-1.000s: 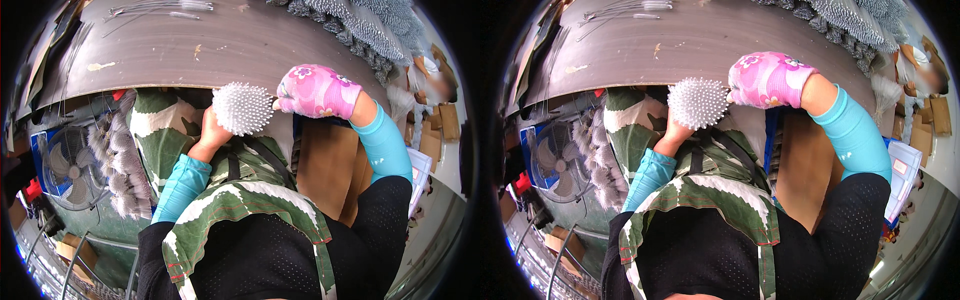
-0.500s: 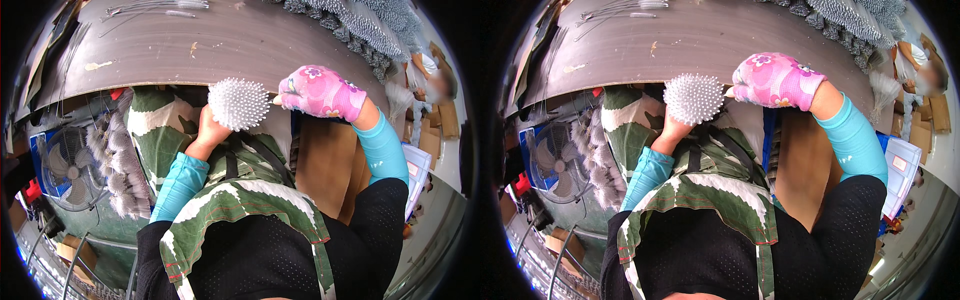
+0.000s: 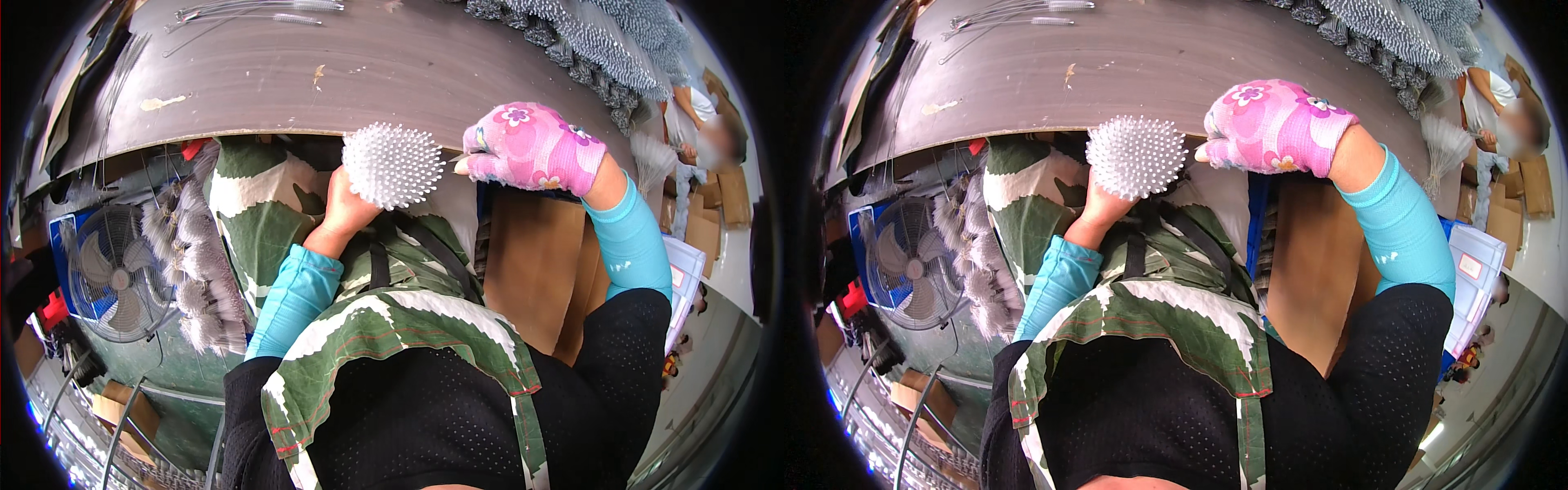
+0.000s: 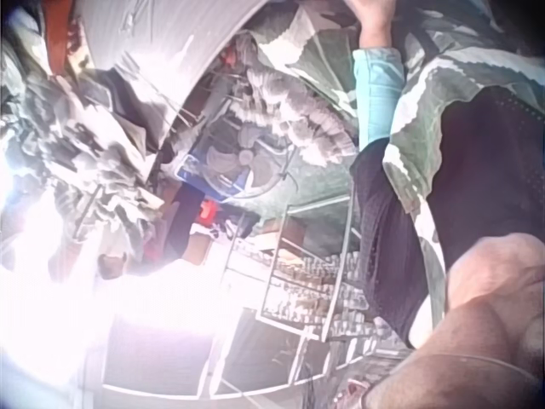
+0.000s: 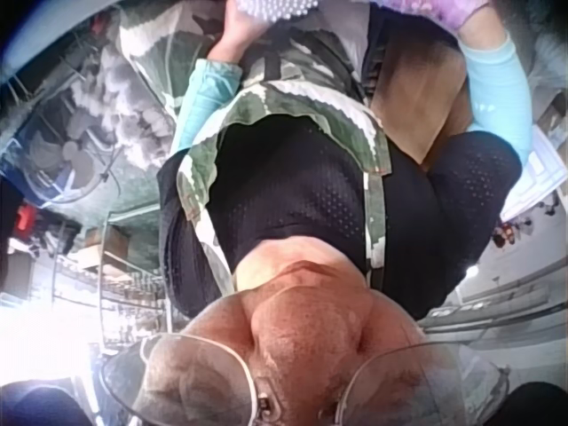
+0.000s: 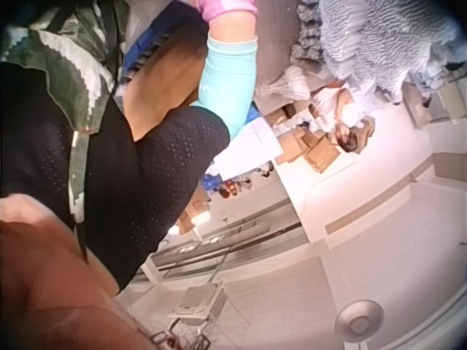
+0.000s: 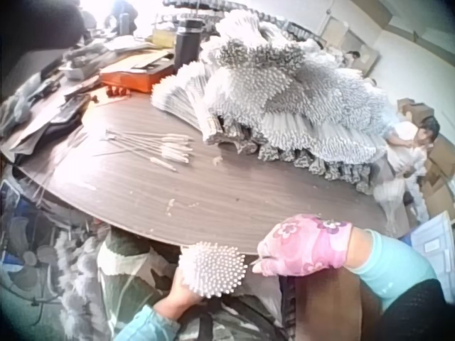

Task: Sorting, bundling, and securing white plastic spike components at an assembly table.

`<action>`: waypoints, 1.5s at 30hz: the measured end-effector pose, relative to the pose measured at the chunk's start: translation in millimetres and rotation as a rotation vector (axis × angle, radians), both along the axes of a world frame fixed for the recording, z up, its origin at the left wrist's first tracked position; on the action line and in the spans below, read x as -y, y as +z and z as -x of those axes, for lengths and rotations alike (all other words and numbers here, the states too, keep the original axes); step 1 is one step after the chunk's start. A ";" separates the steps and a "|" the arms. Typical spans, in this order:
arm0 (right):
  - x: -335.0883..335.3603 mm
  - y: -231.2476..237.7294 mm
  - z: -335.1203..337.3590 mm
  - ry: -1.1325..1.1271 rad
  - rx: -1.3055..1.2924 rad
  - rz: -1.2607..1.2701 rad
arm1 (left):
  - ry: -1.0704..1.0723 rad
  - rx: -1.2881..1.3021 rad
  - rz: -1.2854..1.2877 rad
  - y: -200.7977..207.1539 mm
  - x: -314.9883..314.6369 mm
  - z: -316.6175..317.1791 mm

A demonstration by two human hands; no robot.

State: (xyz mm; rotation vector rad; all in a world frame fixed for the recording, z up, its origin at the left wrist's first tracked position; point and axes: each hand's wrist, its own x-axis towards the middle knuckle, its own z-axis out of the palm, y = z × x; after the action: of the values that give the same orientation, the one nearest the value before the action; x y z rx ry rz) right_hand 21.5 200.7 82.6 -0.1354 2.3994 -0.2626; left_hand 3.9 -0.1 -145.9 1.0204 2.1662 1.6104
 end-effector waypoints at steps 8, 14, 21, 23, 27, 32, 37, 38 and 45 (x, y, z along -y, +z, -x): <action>-8.1 -7.7 -9.7 -0.101 0.001 0.158 | 0.025 0.405 -0.188 8.9 -4.1 -4.5; -5.8 -12.2 -18.5 -0.499 0.124 0.379 | 0.000 0.202 -0.119 0.0 -1.6 -3.5; 9.4 -41.0 -44.5 -0.650 -0.115 0.759 | -0.137 0.147 -0.088 21.1 -1.3 1.7; 16.3 -67.5 -54.8 -0.541 -0.363 0.839 | -0.208 0.488 -0.153 42.8 -0.1 3.5; 40.4 -98.0 -59.0 -0.551 -0.597 0.776 | -0.317 0.543 -0.146 59.0 2.2 12.7; 63.7 -104.5 -64.6 -0.766 -0.813 0.757 | -0.274 0.573 -0.195 39.2 2.9 9.6; 87.4 -113.2 -66.7 -0.958 -0.920 0.849 | 0.046 0.412 -0.357 29.3 -2.9 -22.7; 95.3 -118.0 -67.7 -0.919 -0.955 0.819 | 0.002 0.227 -0.267 12.7 -3.4 -22.9; 103.1 -125.7 -68.8 -0.783 -1.012 0.637 | 0.085 0.560 -0.384 22.1 -3.3 -20.6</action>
State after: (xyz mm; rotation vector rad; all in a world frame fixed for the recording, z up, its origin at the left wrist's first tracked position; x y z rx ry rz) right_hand 90.3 97.6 -43.2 0.5230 3.1277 -1.6495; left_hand 24.5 3.2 -123.8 0.4706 1.5827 2.0933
